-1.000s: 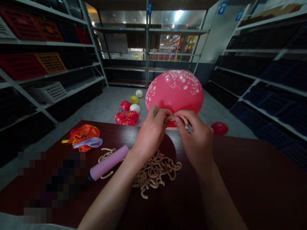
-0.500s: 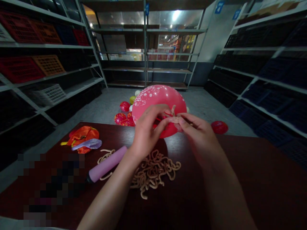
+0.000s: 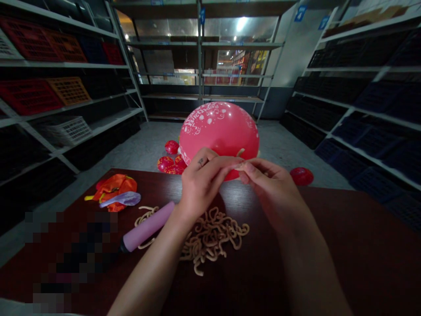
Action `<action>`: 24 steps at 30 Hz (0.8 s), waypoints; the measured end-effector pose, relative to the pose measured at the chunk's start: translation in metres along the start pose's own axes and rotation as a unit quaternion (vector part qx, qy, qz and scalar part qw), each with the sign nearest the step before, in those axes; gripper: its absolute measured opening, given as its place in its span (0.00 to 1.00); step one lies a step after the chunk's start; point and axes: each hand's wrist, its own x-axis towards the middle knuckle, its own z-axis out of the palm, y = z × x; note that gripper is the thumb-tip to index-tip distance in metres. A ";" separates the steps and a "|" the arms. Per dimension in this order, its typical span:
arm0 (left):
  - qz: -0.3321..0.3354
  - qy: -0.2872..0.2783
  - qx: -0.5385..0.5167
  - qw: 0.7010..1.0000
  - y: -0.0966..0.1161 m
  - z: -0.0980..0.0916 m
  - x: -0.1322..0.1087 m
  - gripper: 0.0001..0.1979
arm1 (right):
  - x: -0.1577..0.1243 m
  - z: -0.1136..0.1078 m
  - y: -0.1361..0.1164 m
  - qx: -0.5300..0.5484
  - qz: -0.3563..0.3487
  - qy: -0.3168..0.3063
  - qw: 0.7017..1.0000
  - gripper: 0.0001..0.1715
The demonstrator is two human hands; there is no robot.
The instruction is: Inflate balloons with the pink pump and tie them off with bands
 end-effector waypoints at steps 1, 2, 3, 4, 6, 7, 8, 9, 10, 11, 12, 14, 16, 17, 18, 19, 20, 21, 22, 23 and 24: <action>-0.010 0.010 0.000 1.000 0.001 0.001 0.000 0.08 | 0.000 0.001 0.000 -0.018 -0.018 0.007 1.000 0.10; -0.023 0.023 -0.001 0.999 0.001 0.002 0.000 0.07 | -0.001 0.002 0.000 -0.040 -0.034 0.015 0.999 0.10; -0.040 0.037 -0.003 0.998 0.002 0.004 0.000 0.06 | -0.002 0.004 -0.001 -0.062 -0.047 0.023 0.997 0.09; -0.060 0.053 -0.005 0.997 0.002 0.005 0.000 0.05 | -0.003 0.005 -0.002 -0.084 -0.058 0.028 0.994 0.09; -0.107 0.080 -0.015 0.991 0.003 0.007 0.000 0.03 | -0.006 0.008 -0.004 -0.125 -0.074 0.029 0.989 0.10; -0.129 0.090 -0.021 0.987 0.003 0.008 0.001 0.03 | -0.007 0.009 -0.005 -0.147 -0.082 0.030 0.985 0.11; -0.147 0.096 -0.029 0.984 0.003 0.009 0.001 0.03 | -0.009 0.010 -0.005 -0.172 -0.089 0.033 0.981 0.11; -0.164 0.102 -0.039 0.980 0.002 0.010 0.001 0.03 | -0.010 0.011 -0.006 -0.200 -0.097 0.035 0.974 0.12; -0.181 0.107 -0.052 0.976 0.001 0.011 0.001 0.03 | -0.011 0.011 -0.006 -0.231 -0.106 0.037 0.967 0.13; -0.199 0.115 -0.067 0.971 0.000 0.012 0.001 0.04 | -0.012 0.012 -0.006 -0.261 -0.116 0.040 0.957 0.13; -0.219 0.123 -0.085 0.964 -0.001 0.013 0.000 0.04 | -0.012 0.013 -0.006 -0.290 -0.128 0.041 0.948 0.13; -0.268 0.140 -0.129 0.944 -0.004 0.015 0.000 0.06 | -0.013 0.014 -0.005 -0.334 -0.156 0.043 0.929 0.13; -0.314 0.144 -0.181 0.921 -0.007 0.018 -0.001 0.08 | -0.014 0.016 -0.005 -0.364 -0.179 0.049 0.913 0.12; -0.330 0.138 -0.207 0.911 -0.009 0.019 -0.001 0.09 | -0.014 0.016 -0.005 -0.374 -0.186 0.054 0.907 0.12; -0.338 0.127 -0.228 0.904 -0.010 0.019 0.000 0.09 | -0.014 0.016 -0.005 -0.378 -0.189 0.060 0.904 0.12; -0.337 0.112 -0.240 0.903 -0.012 0.019 0.000 0.09 | -0.014 0.015 -0.004 -0.377 -0.188 0.066 0.905 0.12; -0.326 0.097 -0.241 0.909 -0.012 0.018 0.000 0.09 | -0.013 0.015 -0.004 -0.372 -0.181 0.069 0.908 0.12; -0.308 0.080 -0.229 0.920 -0.013 0.017 0.000 0.08 | -0.013 0.013 -0.004 -0.363 -0.172 0.073 0.913 0.12; -0.283 0.061 -0.206 0.935 -0.013 0.015 0.001 0.07 | -0.012 0.012 -0.003 -0.350 -0.162 0.077 0.919 0.12; -0.254 0.042 -0.177 0.950 -0.013 0.013 0.001 0.07 | -0.011 0.010 -0.003 -0.337 -0.152 0.081 0.926 0.12; -0.226 0.022 -0.148 0.963 -0.013 0.012 0.001 0.08 | -0.010 0.009 -0.002 -0.323 -0.144 0.084 0.931 0.12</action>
